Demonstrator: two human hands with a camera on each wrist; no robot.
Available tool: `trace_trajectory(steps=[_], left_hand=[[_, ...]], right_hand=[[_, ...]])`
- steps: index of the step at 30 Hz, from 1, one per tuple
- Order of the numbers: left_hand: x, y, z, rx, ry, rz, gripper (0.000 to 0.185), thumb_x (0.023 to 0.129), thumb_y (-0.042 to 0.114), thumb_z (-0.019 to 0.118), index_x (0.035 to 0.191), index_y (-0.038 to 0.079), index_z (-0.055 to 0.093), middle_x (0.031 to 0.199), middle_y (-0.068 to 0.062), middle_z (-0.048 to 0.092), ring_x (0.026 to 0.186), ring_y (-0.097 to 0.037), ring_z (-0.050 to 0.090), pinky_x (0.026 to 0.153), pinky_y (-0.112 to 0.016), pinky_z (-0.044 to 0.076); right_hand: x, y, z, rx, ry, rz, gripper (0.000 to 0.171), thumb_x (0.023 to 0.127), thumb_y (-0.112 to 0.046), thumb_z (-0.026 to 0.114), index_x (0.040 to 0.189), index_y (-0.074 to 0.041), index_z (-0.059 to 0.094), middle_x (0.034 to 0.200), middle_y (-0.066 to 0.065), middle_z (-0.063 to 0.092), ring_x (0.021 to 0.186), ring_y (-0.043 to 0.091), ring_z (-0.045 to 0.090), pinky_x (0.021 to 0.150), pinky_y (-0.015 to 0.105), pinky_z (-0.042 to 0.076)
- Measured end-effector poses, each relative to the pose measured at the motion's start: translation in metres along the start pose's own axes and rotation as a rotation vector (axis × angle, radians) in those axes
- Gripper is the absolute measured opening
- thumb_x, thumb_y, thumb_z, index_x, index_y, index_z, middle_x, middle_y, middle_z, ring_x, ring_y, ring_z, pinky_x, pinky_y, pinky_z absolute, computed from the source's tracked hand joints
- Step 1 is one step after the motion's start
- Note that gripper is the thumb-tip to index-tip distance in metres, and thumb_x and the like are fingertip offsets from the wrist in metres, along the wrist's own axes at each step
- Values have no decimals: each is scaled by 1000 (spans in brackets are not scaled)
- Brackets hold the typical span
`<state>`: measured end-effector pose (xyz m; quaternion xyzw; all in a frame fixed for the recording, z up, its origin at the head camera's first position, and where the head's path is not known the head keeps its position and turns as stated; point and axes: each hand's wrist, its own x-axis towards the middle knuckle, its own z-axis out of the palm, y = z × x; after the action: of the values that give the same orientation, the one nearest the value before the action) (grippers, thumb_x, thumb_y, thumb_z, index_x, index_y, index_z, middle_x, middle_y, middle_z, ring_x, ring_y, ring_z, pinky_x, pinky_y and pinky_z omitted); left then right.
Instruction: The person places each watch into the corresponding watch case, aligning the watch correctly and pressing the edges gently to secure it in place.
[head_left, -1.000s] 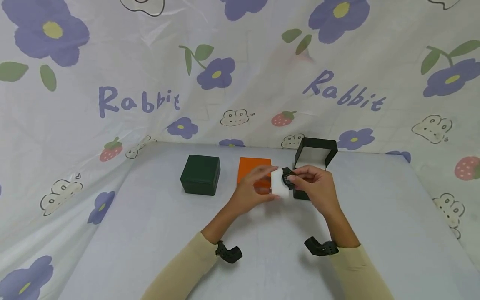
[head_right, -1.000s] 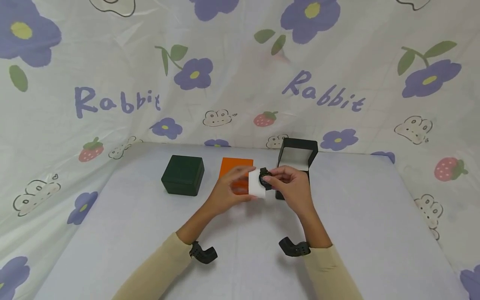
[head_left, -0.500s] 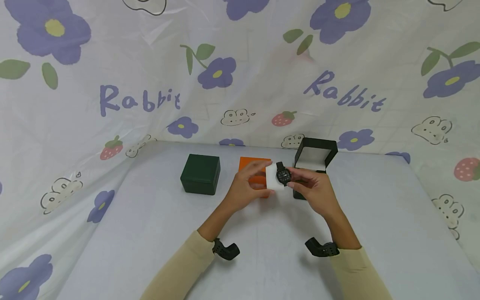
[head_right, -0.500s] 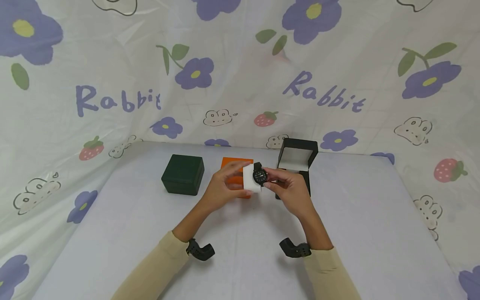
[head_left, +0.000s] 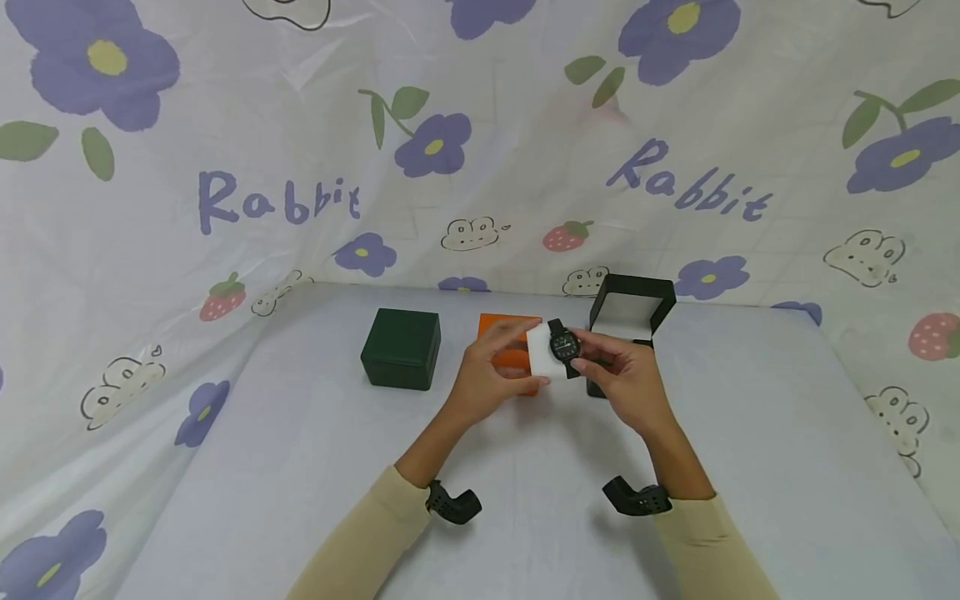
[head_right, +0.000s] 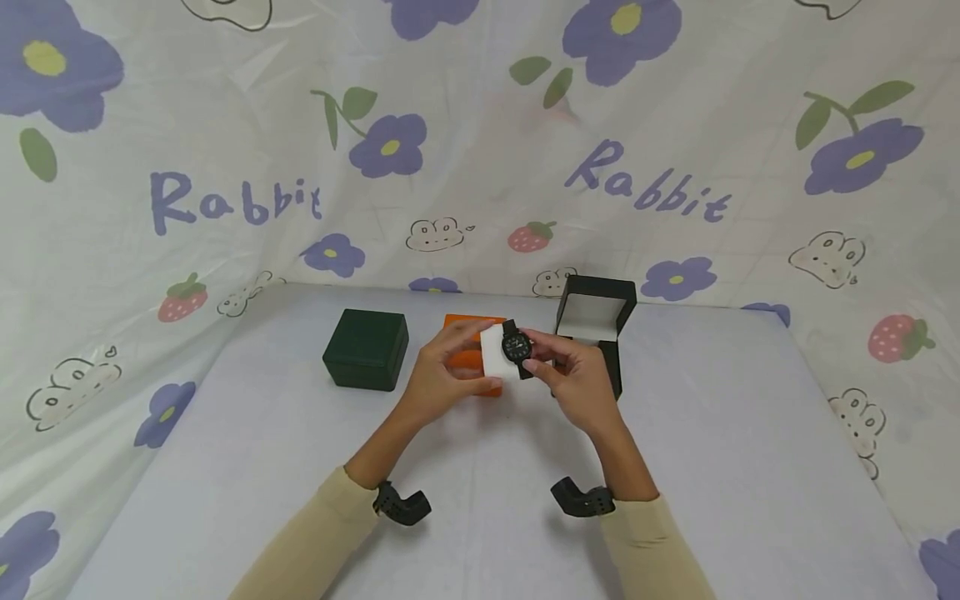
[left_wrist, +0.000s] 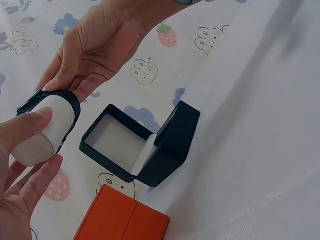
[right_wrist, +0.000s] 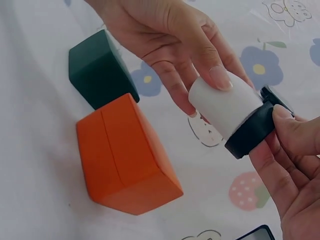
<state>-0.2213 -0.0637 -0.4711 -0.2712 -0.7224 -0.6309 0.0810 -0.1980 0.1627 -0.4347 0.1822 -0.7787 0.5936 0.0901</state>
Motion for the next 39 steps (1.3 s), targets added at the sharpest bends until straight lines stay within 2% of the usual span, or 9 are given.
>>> trace_trajectory(steps=[6,13,20,25,29,32,36,39], left_hand=[[-1,2,-1,1,32,-4,76,76,11,91,144,23,60,135,3,55,113,-20,64,77,-31,62],[-1,4,-4,0,48,-1,73,76,12,91,143,19,61,135,1,55,114,-21,63,77,-33,63],[-1,6,-5,-12,49,-11,73,76,10,91,142,16,61,135,-2,55,114,-23,62,79,-44,62],[-1,6,-6,-12,53,-28,73,75,12,92,142,18,62,135,-1,55,116,-23,61,79,-42,63],[-1,6,-5,-11,56,-32,73,75,13,92,142,20,62,135,-1,55,116,-23,61,79,-38,63],[0,6,-6,-8,54,-33,72,76,13,91,142,19,62,135,-1,55,116,-22,61,79,-35,62],[1,7,-7,-11,36,-26,74,77,13,90,143,24,60,137,0,54,116,-22,62,80,-34,62],[1,10,-9,-10,24,-19,75,78,13,90,144,28,59,141,1,52,118,-22,62,79,-35,62]], right_hand=[[0,-2,3,18,-4,10,39,89,4,74,128,-3,70,99,21,73,88,9,69,72,18,57],[-1,-5,9,-28,44,29,41,90,4,73,130,-4,69,99,18,72,89,8,66,72,15,55],[-3,-9,14,-53,60,52,41,91,3,73,131,-4,69,98,17,72,87,10,65,70,15,54],[-3,-16,15,-99,67,60,38,91,3,73,128,-3,70,94,15,72,84,11,63,69,13,52],[-4,-35,18,-135,83,75,36,90,8,71,126,3,69,92,19,70,83,17,62,66,13,51],[-3,-33,19,-139,95,81,36,90,7,72,125,3,70,92,19,70,82,16,63,67,13,52],[-3,-15,16,-69,112,101,35,90,1,75,125,-4,72,94,13,70,85,12,65,75,14,56],[-4,-14,14,-14,125,117,26,89,-3,78,115,-2,76,94,13,71,87,13,67,77,17,57]])
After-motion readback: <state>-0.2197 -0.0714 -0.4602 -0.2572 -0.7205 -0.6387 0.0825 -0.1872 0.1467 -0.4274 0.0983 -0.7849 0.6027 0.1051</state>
